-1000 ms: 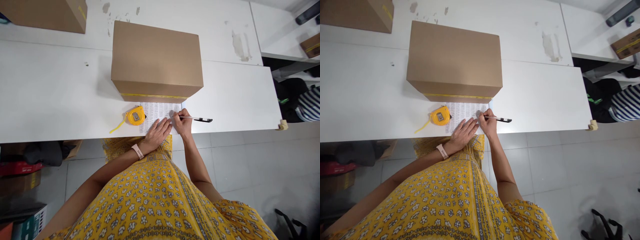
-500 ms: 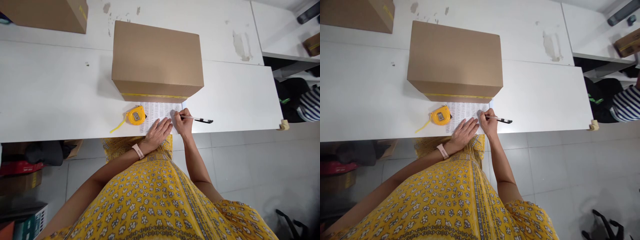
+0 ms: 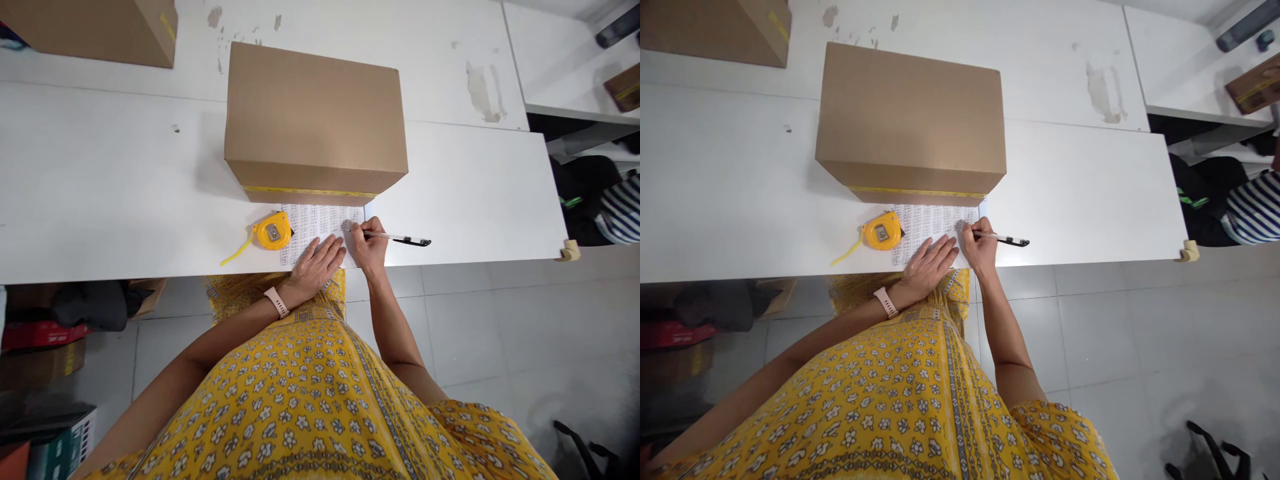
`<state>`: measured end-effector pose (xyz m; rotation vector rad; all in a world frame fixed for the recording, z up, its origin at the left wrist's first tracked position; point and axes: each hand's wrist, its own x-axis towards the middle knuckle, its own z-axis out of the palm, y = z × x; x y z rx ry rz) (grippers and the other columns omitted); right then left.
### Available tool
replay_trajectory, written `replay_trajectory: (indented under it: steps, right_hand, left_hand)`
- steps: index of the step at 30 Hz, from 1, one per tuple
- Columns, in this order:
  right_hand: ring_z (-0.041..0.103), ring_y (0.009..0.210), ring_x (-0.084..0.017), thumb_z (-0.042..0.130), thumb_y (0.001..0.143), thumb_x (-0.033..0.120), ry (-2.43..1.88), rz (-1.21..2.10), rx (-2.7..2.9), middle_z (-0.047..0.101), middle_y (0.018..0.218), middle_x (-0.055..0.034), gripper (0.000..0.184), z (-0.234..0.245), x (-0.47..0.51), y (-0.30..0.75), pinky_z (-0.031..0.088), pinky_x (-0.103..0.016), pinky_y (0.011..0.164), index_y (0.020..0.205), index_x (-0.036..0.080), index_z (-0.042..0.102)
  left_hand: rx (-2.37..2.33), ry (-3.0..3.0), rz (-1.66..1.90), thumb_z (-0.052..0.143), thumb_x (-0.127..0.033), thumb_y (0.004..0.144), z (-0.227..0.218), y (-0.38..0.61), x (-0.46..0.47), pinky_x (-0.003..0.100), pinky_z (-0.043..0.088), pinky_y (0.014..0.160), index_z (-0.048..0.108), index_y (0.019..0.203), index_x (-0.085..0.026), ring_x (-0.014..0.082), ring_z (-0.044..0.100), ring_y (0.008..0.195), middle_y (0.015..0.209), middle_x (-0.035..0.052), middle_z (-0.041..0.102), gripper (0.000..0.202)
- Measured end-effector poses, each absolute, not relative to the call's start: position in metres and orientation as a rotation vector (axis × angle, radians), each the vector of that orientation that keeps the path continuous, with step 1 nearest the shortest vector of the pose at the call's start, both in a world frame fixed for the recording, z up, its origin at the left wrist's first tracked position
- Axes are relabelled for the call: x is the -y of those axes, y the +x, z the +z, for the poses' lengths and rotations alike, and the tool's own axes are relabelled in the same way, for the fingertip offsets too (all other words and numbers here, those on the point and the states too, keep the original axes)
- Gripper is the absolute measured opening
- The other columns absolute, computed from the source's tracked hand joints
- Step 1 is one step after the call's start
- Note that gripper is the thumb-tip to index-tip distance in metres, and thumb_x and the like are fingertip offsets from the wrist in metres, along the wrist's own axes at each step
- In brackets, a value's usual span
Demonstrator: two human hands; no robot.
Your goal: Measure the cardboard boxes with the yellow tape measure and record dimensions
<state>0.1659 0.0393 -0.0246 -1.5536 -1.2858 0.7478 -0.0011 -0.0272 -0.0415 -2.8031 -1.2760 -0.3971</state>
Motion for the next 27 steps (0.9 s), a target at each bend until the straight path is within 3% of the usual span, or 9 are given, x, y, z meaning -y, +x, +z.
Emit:
replay_trajectory:
  steps: [10, 17, 23, 27]
  right_hand:
    - [0.044, 0.06, -0.011, 0.067, 0.086, 0.038, -1.534, 0.774, 1.27, 0.046, 0.061, 0.0069, 0.033, -0.025, -0.04, 0.168, 0.038, -0.028, 0.06, 0.068, 0.024, 0.044]
    - [0.059, 0.064, -0.012, 0.079, 0.079, 0.049, -1.359, 1.042, 1.21, 0.061, 0.074, 0.0049, 0.037, -0.014, -0.039, 0.181, 0.049, -0.03, 0.066, 0.087, 0.024, 0.053]
    - [0.045, 0.053, -0.011, 0.065, 0.092, 0.05, -1.497, 0.889, 1.373, 0.047, 0.058, 0.0088, 0.032, -0.016, -0.042, 0.182, 0.037, -0.028, 0.055, 0.081, 0.025, 0.049]
    - [0.046, 0.056, -0.012, 0.063, 0.093, 0.046, -1.517, 0.775, 1.45, 0.048, 0.06, 0.0079, 0.028, -0.016, -0.044, 0.179, 0.037, -0.028, 0.057, 0.08, 0.025, 0.049]
  left_hand:
    - [1.3, -2.825, -0.405, 0.051, -0.024, 0.106, -0.043, -0.002, 0.028, 0.049, 0.028, 0.132, 0.047, 0.156, -0.013, 0.0266, 0.033, 0.158, 0.166, 0.0145, 0.041, 0.052]
    - [1.282, -2.799, -0.379, 0.047, -0.026, 0.108, -0.042, -0.002, 0.028, 0.049, 0.031, 0.131, 0.048, 0.155, -0.013, 0.0265, 0.034, 0.157, 0.167, 0.0137, 0.041, 0.049]
    - [1.27, -2.791, -0.385, 0.047, -0.026, 0.108, -0.041, -0.002, 0.027, 0.049, 0.032, 0.13, 0.05, 0.153, -0.01, 0.0276, 0.036, 0.156, 0.165, 0.0147, 0.043, 0.047]
    - [1.275, -2.799, -0.372, 0.046, -0.026, 0.108, -0.042, -0.001, 0.027, 0.049, 0.032, 0.13, 0.051, 0.153, -0.011, 0.0271, 0.036, 0.156, 0.165, 0.0143, 0.042, 0.047]
